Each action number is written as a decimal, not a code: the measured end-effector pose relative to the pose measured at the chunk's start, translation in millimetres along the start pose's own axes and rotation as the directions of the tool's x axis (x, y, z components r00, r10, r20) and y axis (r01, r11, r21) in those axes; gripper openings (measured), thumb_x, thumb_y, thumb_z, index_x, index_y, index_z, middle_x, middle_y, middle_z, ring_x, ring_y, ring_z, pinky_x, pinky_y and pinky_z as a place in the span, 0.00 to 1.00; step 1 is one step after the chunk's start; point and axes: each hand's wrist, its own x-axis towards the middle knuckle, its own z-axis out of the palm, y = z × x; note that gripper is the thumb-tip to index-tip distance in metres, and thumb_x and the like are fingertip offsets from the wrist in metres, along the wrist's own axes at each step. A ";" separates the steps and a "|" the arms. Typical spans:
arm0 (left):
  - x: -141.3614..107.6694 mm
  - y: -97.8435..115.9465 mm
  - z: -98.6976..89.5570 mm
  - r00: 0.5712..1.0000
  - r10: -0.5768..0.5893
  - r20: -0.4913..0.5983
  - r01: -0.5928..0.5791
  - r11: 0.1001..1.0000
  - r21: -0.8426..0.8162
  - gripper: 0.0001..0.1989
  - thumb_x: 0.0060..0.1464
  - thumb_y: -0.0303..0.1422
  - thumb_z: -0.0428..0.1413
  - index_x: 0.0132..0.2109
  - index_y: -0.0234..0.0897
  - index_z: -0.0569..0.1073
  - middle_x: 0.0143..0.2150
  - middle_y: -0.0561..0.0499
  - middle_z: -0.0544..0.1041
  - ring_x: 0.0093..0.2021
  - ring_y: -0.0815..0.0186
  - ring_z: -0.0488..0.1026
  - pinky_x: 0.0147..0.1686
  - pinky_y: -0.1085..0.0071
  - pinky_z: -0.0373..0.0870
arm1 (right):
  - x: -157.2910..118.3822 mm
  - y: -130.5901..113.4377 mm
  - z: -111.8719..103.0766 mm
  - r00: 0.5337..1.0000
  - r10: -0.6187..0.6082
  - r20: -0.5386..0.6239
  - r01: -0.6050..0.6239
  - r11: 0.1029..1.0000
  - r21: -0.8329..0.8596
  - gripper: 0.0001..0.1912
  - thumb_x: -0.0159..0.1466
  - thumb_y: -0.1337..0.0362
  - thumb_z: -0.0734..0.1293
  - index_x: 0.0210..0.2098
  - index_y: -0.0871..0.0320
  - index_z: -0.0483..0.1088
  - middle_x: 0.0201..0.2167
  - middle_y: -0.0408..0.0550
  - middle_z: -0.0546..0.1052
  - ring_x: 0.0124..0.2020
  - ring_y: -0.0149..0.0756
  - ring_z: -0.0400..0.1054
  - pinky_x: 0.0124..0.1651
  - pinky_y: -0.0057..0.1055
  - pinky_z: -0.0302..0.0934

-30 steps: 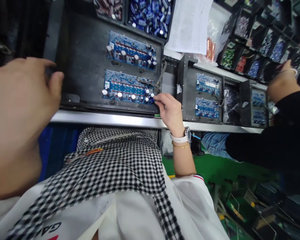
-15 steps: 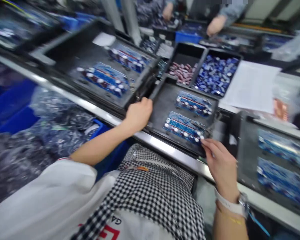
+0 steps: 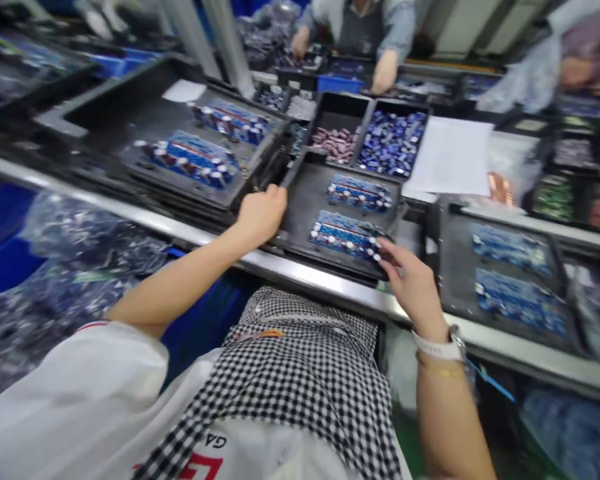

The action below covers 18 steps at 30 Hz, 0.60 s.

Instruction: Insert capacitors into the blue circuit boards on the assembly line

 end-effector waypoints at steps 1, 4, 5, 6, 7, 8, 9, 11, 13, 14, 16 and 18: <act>-0.3 1.6 -1.2 1.000 -0.010 0.014 0.010 1.000 0.010 0.19 0.63 0.20 0.38 0.56 0.21 0.67 0.52 0.30 0.70 0.48 0.51 0.74 0.41 0.62 0.66 | 1.2 5.0 1.6 0.994 0.084 -0.070 -0.079 0.994 0.070 0.21 0.65 0.61 0.64 0.58 0.53 0.69 0.46 0.50 0.79 0.43 0.38 0.75 0.50 0.40 0.70; -4.4 4.3 -6.1 0.997 -0.045 0.059 0.041 0.997 0.063 0.20 0.67 0.27 0.36 0.59 0.25 0.63 0.56 0.36 0.69 0.52 0.53 0.71 0.47 0.59 0.65 | 3.8 22.8 10.4 0.913 0.310 -0.265 -0.279 0.948 0.150 0.27 0.60 0.60 0.69 0.57 0.62 0.67 0.54 0.60 0.74 0.48 0.41 0.72 0.53 0.43 0.67; -5.4 3.9 -6.8 0.997 -0.035 0.072 0.029 0.996 0.080 0.21 0.68 0.30 0.34 0.59 0.25 0.63 0.57 0.37 0.68 0.53 0.53 0.70 0.48 0.58 0.65 | 4.5 28.0 14.8 0.887 0.396 -0.237 -0.364 0.916 0.167 0.27 0.58 0.59 0.70 0.55 0.64 0.69 0.54 0.62 0.74 0.47 0.42 0.72 0.53 0.44 0.66; -5.6 3.0 -6.4 0.997 0.002 0.080 -0.011 0.994 0.107 0.22 0.69 0.32 0.32 0.59 0.26 0.62 0.57 0.39 0.68 0.54 0.54 0.69 0.48 0.59 0.65 | 5.2 32.1 19.6 0.871 0.463 -0.161 -0.424 0.877 0.228 0.25 0.58 0.59 0.70 0.52 0.65 0.70 0.51 0.61 0.76 0.45 0.40 0.72 0.53 0.43 0.66; -4.8 2.0 -4.7 0.997 0.028 0.071 -0.038 0.991 0.130 0.23 0.69 0.34 0.32 0.59 0.27 0.63 0.57 0.39 0.68 0.53 0.54 0.69 0.48 0.60 0.65 | 6.0 35.0 24.6 0.870 0.490 -0.055 -0.448 0.833 0.325 0.21 0.59 0.58 0.69 0.48 0.65 0.72 0.47 0.58 0.78 0.42 0.38 0.72 0.51 0.40 0.66; -3.1 1.1 -1.8 0.998 0.030 0.051 -0.038 0.986 0.163 0.23 0.68 0.35 0.33 0.57 0.27 0.65 0.56 0.39 0.70 0.52 0.54 0.70 0.47 0.60 0.66 | 6.9 36.6 29.4 0.869 0.494 0.017 -0.455 0.787 0.416 0.17 0.61 0.58 0.66 0.42 0.65 0.74 0.41 0.54 0.79 0.39 0.35 0.71 0.48 0.38 0.67; -0.7 0.4 2.1 0.999 0.025 0.021 -0.029 0.981 0.192 0.23 0.66 0.36 0.36 0.55 0.27 0.67 0.54 0.38 0.71 0.51 0.52 0.71 0.45 0.60 0.67 | 7.9 37.0 33.5 0.868 0.494 0.047 -0.452 0.750 0.483 0.14 0.61 0.58 0.65 0.37 0.64 0.74 0.36 0.50 0.78 0.36 0.33 0.70 0.45 0.35 0.67; 5.1 -0.4 10.5 0.999 -0.007 -0.040 0.016 0.972 0.236 0.22 0.62 0.35 0.40 0.51 0.26 0.71 0.50 0.35 0.74 0.47 0.49 0.73 0.42 0.58 0.67 | 10.1 36.1 38.4 0.872 0.486 0.046 -0.426 0.711 0.560 0.13 0.61 0.58 0.64 0.29 0.62 0.72 0.28 0.43 0.75 0.31 0.30 0.66 0.41 0.30 0.65; 10.9 -1.4 16.5 0.997 0.002 -0.077 0.019 0.964 0.266 0.21 0.60 0.35 0.42 0.50 0.27 0.73 0.49 0.35 0.75 0.45 0.48 0.74 0.40 0.57 0.68 | 12.9 35.0 38.4 0.875 0.484 0.004 -0.406 0.729 0.552 0.12 0.60 0.60 0.64 0.26 0.61 0.70 0.24 0.40 0.71 0.29 0.28 0.63 0.38 0.27 0.62; 13.7 -2.3 17.7 0.996 0.018 -0.092 0.009 0.960 0.278 0.22 0.60 0.35 0.42 0.51 0.28 0.73 0.49 0.35 0.75 0.46 0.48 0.74 0.41 0.57 0.68 | 14.8 34.9 36.7 0.880 0.474 -0.015 -0.394 0.748 0.534 0.11 0.60 0.61 0.64 0.25 0.61 0.70 0.23 0.39 0.69 0.29 0.28 0.62 0.37 0.26 0.61; 19.1 -4.3 16.0 0.991 0.023 -0.129 0.018 0.951 0.310 0.22 0.59 0.35 0.43 0.52 0.30 0.74 0.50 0.35 0.76 0.47 0.49 0.73 0.43 0.57 0.68 | 20.0 35.3 31.2 0.897 0.439 -0.055 -0.359 0.794 0.491 0.10 0.60 0.64 0.63 0.24 0.61 0.70 0.22 0.38 0.67 0.29 0.28 0.60 0.37 0.25 0.60; 25.0 -6.0 10.2 0.987 0.004 -0.162 0.053 0.938 0.341 0.21 0.57 0.35 0.45 0.51 0.31 0.74 0.50 0.37 0.76 0.49 0.50 0.73 0.45 0.58 0.68 | 27.0 35.0 24.1 0.913 0.399 -0.089 -0.315 0.826 0.467 0.11 0.60 0.66 0.63 0.22 0.61 0.69 0.21 0.38 0.64 0.29 0.28 0.59 0.38 0.25 0.59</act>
